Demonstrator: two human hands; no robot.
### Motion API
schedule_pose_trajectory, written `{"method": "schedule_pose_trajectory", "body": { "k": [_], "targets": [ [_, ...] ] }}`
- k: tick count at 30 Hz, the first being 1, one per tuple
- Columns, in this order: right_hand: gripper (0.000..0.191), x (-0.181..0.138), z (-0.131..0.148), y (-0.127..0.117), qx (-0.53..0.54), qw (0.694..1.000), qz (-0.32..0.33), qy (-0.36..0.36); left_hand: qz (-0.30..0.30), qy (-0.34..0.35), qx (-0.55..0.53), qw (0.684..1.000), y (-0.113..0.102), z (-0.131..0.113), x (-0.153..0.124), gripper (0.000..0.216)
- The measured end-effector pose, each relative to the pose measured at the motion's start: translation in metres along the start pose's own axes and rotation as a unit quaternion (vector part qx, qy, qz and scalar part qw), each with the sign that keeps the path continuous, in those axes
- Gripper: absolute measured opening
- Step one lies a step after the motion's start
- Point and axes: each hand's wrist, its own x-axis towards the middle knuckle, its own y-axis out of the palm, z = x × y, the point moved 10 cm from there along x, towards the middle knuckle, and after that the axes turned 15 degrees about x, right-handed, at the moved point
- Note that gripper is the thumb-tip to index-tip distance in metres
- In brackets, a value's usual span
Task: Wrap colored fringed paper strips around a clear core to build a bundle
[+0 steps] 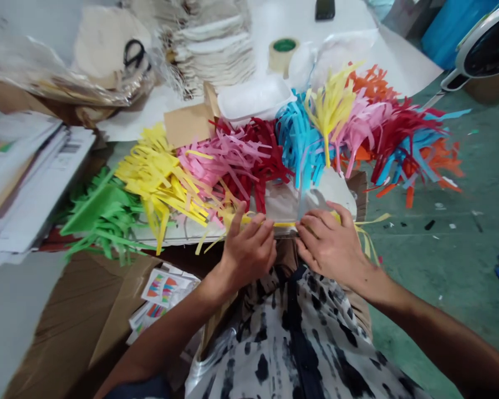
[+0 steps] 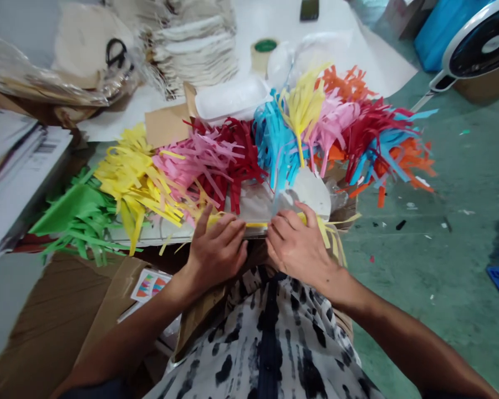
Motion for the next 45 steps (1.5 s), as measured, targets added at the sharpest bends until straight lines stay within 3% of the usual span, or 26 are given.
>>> {"method": "schedule_pose_trajectory", "body": {
  "k": [6, 11, 13, 15, 16, 17, 19, 21, 23, 26, 29, 32, 36, 41, 45],
  "targets": [
    [0.016, -0.011, 0.012, 0.001, -0.044, 0.997, -0.06, 0.012, -0.06, -0.009, 0.012, 0.998, -0.006, -0.013, -0.015, 0.014],
    [0.016, -0.007, 0.029, -0.005, -0.016, 0.995, -0.092, -0.035, -0.095, -0.02, -0.008, 0.995, -0.021, -0.011, -0.02, 0.013],
    [0.015, -0.005, 0.032, -0.015, -0.008, 0.993, -0.108, -0.049, -0.097, -0.058, -0.048, 0.992, -0.03, -0.006, -0.018, 0.011],
    [0.017, -0.003, 0.032, -0.029, -0.002, 0.989, -0.139, -0.057, -0.076, -0.147, -0.161, 0.973, -0.031, 0.008, -0.016, 0.008],
    [0.018, -0.002, 0.031, -0.038, 0.0, 0.985, -0.161, -0.061, -0.054, -0.213, -0.245, 0.944, -0.026, 0.018, -0.016, 0.008],
    [0.02, -0.001, 0.031, -0.047, 0.0, 0.98, -0.186, -0.065, -0.026, -0.284, -0.34, 0.896, -0.016, 0.026, -0.019, 0.01],
    [0.024, 0.002, 0.03, -0.066, -0.006, 0.969, -0.237, -0.068, 0.037, -0.403, -0.524, 0.75, 0.008, 0.03, -0.027, 0.024],
    [0.033, 0.006, 0.031, -0.08, -0.009, 0.962, -0.265, -0.067, 0.096, -0.455, -0.657, 0.594, 0.026, 0.017, -0.029, 0.041],
    [0.042, 0.009, 0.033, -0.088, -0.008, 0.959, -0.275, -0.065, 0.149, -0.454, -0.736, 0.479, 0.033, 0.001, -0.026, 0.05],
    [0.048, 0.011, 0.038, -0.095, -0.004, 0.958, -0.275, -0.076, 0.195, -0.427, -0.801, 0.372, 0.036, -0.015, -0.022, 0.05],
    [0.044, 0.011, 0.041, -0.098, 0.008, 0.958, -0.268, -0.096, 0.208, -0.404, -0.832, 0.317, 0.035, -0.024, -0.02, 0.049],
    [0.041, 0.01, 0.042, -0.099, 0.012, 0.958, -0.264, -0.111, 0.211, -0.381, -0.848, 0.304, 0.033, -0.029, -0.017, 0.046],
    [0.042, 0.012, 0.039, -0.096, 0.021, 0.961, -0.254, -0.109, 0.206, -0.383, -0.845, 0.311, 0.035, -0.03, -0.013, 0.04],
    [0.041, 0.016, 0.033, -0.081, 0.056, 0.971, -0.202, -0.116, 0.202, -0.428, -0.789, 0.391, 0.041, -0.012, -0.018, 0.038],
    [0.035, 0.015, 0.029, -0.078, 0.067, 0.97, -0.204, -0.112, 0.208, -0.428, -0.75, 0.458, 0.039, -0.003, -0.019, 0.038]
  ]
}}
